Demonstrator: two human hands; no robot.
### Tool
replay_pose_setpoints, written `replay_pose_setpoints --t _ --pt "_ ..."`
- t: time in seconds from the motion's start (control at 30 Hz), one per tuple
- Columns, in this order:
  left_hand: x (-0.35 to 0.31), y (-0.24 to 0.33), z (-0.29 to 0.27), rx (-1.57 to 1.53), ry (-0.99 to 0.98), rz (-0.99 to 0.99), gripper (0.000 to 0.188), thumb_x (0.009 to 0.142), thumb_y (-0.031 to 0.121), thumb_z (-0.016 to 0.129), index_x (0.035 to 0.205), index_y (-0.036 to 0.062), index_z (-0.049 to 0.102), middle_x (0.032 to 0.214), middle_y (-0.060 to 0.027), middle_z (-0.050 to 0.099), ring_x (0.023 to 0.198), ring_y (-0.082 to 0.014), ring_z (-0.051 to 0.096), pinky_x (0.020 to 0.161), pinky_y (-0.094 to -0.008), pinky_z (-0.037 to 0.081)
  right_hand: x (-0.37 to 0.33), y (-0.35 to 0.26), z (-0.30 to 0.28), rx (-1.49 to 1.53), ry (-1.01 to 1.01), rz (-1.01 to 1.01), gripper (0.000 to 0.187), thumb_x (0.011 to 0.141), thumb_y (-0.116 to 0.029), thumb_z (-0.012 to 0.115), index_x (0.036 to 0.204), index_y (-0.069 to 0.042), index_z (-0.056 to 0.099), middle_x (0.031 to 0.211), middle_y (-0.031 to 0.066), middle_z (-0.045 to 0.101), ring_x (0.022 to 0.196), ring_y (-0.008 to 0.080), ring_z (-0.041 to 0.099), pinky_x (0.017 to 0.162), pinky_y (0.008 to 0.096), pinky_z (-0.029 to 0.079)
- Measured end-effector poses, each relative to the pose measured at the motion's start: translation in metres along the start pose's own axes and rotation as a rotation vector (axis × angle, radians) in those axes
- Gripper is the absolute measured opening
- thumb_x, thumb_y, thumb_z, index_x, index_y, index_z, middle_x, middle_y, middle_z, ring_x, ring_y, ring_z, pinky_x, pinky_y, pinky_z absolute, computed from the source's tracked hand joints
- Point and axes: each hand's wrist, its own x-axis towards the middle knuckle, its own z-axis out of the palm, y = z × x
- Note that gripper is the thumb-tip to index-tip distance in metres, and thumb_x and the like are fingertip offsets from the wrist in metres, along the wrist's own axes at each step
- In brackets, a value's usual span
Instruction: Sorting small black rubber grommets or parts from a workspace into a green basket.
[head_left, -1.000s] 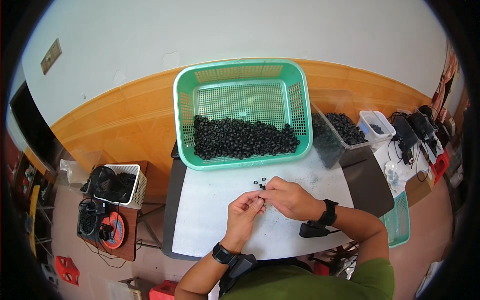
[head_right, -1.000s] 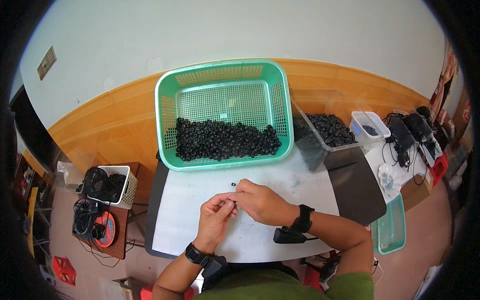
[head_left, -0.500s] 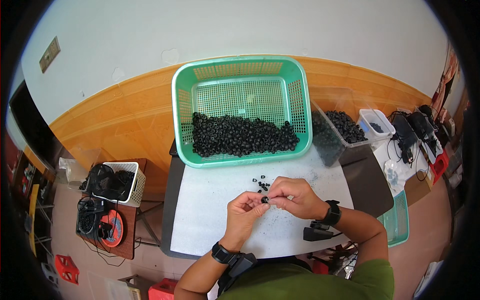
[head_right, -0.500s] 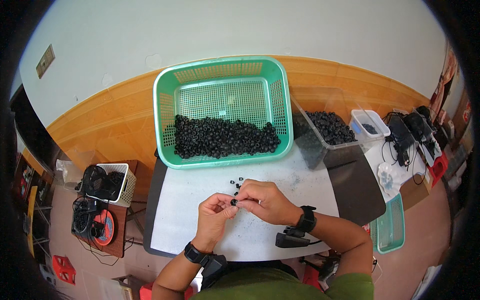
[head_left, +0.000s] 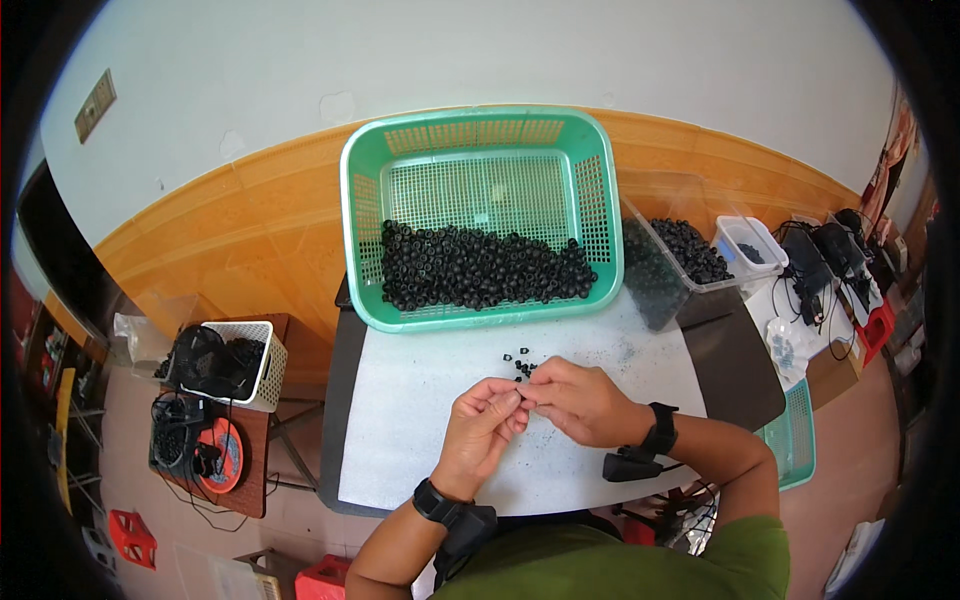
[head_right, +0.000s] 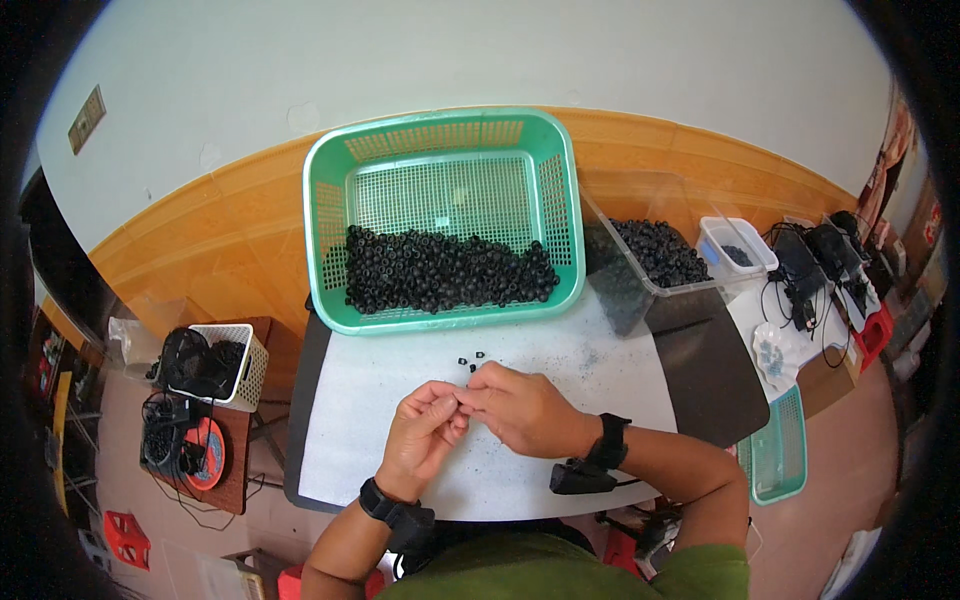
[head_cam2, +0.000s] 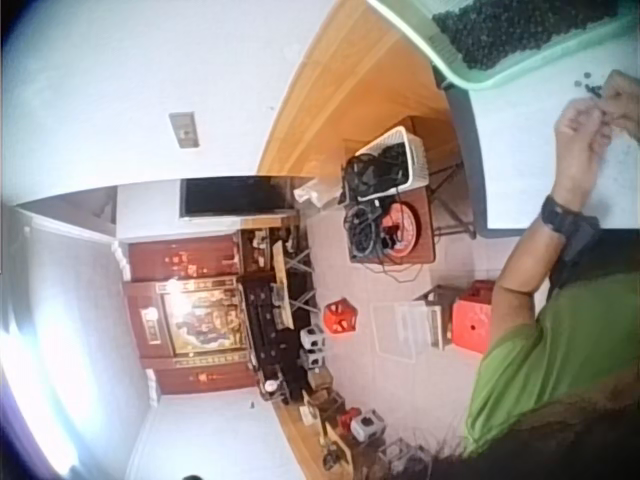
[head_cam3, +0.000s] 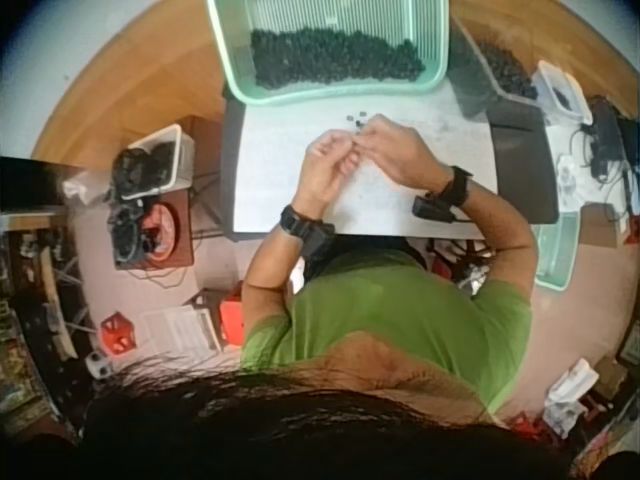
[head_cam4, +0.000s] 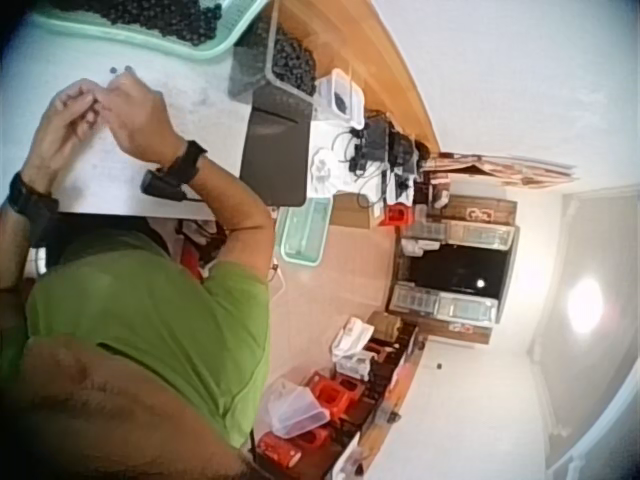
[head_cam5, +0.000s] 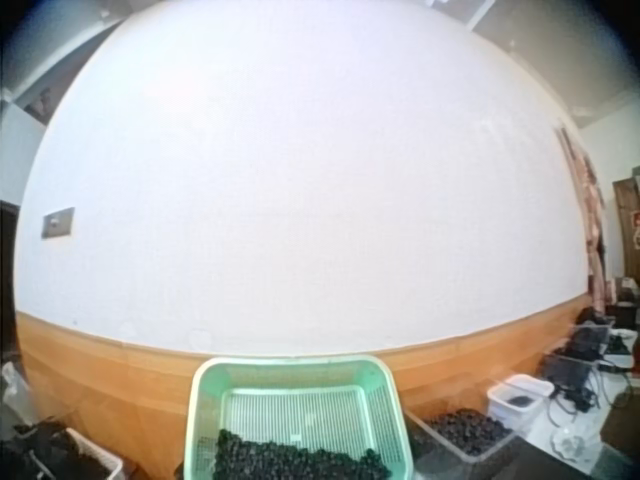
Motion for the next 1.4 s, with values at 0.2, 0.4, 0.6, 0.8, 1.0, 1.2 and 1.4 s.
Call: replay_pose_setpoints --t 0.2,0.4,0.6,0.8,1.0,1.2,1.4 --pt "0.002 0.008 -0.005 -0.122 0.094 0.108 0.01 0.089 0.01 0.055 0.094 0.0009 0.055 0.079 -0.006 0.059 0.065 -0.01 0.052 0.061 -0.0214 0.044 0.006 0.052 -0.005 0.079 -0.028 0.295 0.016 0.078 0.001 0.059 0.094 -0.002 0.06 0.086 0.0098 0.055 0.073 0.0249 0.057 0.063 0.0341 0.046" --pt "0.006 0.008 -0.008 -0.136 0.102 0.111 0.009 0.089 0.01 0.056 0.093 0.0017 0.055 0.077 -0.0045 0.057 0.063 -0.0095 0.049 0.059 -0.0218 0.042 -0.001 0.081 0.017 -0.163 -0.285 0.214 0.009 0.076 -0.006 0.06 0.084 -0.002 0.06 0.085 0.0132 0.056 0.078 0.0303 0.057 0.069 0.0376 0.046" --pt "0.008 0.002 -0.01 -0.064 0.073 0.069 0.01 0.088 0.011 0.057 0.093 0.002 0.055 0.077 -0.0053 0.057 0.065 -0.0107 0.048 0.061 -0.0229 0.041 0.0 0.076 0.011 -0.158 -0.197 0.224 0.014 0.071 0.002 0.06 0.084 -0.001 0.057 0.076 0.0103 0.055 0.065 0.0235 0.058 0.058 0.032 0.047" --pt "0.005 -0.001 -0.004 -0.035 0.009 -0.02 0.011 0.087 0.005 0.057 0.097 0.0006 0.056 0.081 -0.0095 0.062 0.064 -0.0118 0.056 0.06 -0.0232 0.047 0.004 0.03 -0.005 0.563 -0.076 0.602 0.011 0.076 0.002 0.062 0.084 0.001 0.055 0.071 0.0056 0.059 0.059 0.008 0.055 0.052 0.0212 0.044" --pt "0.002 -0.003 0.0 0.065 -0.054 -0.017 0.012 0.086 0.003 0.057 0.098 -0.0003 0.056 0.082 -0.0109 0.064 0.066 -0.013 0.058 0.06 -0.0239 0.048 0.004 0.016 -0.01 0.719 -0.052 0.505 0.009 0.079 0.003 0.064 0.086 0.003 0.058 0.078 0.0049 0.058 0.062 0.0071 0.055 0.054 0.0204 0.045" --pt "0.001 -0.005 0.005 0.135 -0.034 0.015 0.013 0.085 0.002 0.058 0.097 -0.0008 0.056 0.081 -0.0106 0.064 0.066 -0.0134 0.059 0.059 -0.0247 0.048 0.006 0.014 -0.01 0.253 0.01 0.101 0.01 0.075 -0.001 0.064 0.08 0.0 0.057 0.072 0.009 0.054 0.063 0.0204 0.055 0.053 0.0285 0.044" --pt "-0.002 -0.008 0.008 0.269 0.032 0.116 0.012 0.084 0.001 0.06 0.095 -0.001 0.056 0.081 -0.0097 0.064 0.066 -0.0124 0.059 0.059 -0.0244 0.049 0.007 0.0 -0.011 -0.131 -0.074 -0.016 0.011 0.073 0.0 0.061 0.076 0.0 0.051 0.071 0.0111 0.048 0.064 0.0295 0.053 0.053 0.0372 0.043"
